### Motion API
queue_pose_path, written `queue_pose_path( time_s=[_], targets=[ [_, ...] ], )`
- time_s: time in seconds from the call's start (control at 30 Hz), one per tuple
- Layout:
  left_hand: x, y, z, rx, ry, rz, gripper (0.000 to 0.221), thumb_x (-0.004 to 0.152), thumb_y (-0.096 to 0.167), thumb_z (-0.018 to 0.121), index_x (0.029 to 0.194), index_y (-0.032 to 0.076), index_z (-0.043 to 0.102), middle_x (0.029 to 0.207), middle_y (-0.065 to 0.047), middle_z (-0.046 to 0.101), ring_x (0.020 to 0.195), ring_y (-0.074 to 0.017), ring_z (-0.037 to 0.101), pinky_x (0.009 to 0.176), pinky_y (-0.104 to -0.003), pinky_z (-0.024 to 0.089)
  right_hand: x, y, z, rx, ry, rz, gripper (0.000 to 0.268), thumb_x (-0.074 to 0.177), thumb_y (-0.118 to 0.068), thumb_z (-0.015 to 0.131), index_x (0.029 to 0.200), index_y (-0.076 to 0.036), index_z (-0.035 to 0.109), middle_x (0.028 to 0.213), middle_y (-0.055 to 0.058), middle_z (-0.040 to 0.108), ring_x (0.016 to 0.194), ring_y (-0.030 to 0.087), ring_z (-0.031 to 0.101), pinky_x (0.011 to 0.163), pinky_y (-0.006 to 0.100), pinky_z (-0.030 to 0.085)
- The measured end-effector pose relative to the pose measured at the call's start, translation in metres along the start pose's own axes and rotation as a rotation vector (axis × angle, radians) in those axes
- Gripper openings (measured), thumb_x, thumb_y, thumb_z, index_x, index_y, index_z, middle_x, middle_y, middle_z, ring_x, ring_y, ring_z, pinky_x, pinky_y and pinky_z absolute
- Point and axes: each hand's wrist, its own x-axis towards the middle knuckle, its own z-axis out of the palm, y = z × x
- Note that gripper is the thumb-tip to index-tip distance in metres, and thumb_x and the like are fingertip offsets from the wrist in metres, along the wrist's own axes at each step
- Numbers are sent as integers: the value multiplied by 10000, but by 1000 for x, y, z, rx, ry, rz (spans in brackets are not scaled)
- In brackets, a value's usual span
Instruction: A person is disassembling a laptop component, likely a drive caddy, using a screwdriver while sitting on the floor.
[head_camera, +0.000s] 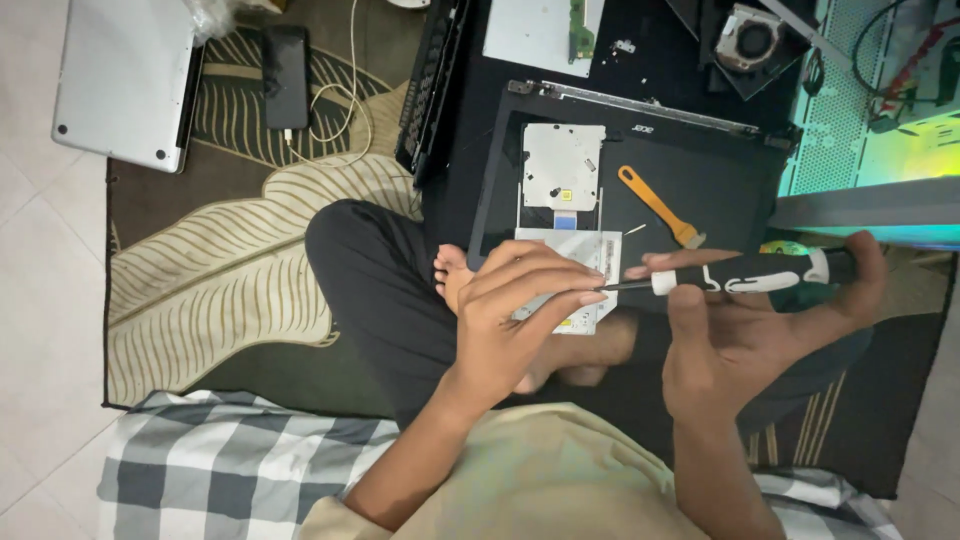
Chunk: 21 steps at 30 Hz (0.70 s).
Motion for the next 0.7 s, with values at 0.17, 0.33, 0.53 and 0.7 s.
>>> queue_pose_path(
  time_s=[0.17, 0.33, 0.53, 0.7],
  targets=[
    [-6, -3, 6, -27, 48, -49, 63, 944, 57, 766, 1005, 71, 776, 981, -31, 780, 930, -212, 692, 911, -328, 577, 1, -6, 4, -33, 23, -26, 628, 1154, -117, 561, 1611, -299, 171, 953, 355, 595, 832, 477, 707, 991, 610, 654],
    [-10, -4, 5, -41, 49, -94, 86, 959, 80, 755, 1041, 93, 777, 993, -21, 786, 947, -205, 690, 926, -319, 573, 0, -7, 11, -164, 103, -73, 625, 1092, -179, 603, 1555, -221, 187, 1211, 248, 390, 824, 397, 634, 931, 545, 624],
    [-10, -12, 5, -73, 93, -154, 95, 922, 65, 794, 1011, 93, 779, 956, -24, 781, 907, -176, 688, 873, -279, 573, -1, 12, 27, -30, 187, -55, 701, 1027, -86, 623, 1548, -268, 191, 1303, 247, 387, 622, 383, 587, 817, 545, 641],
    [-2, -29, -9, 63, 57, -154, 137, 911, 150, 803, 1032, 92, 773, 1014, -10, 783, 913, -183, 687, 870, -298, 540, 11, 28, 34, 89, 111, 15, 742, 1074, 65, 686, 1550, -262, 221, 1567, 221, 331, 816, 376, 619, 939, 507, 600]
  ],
)
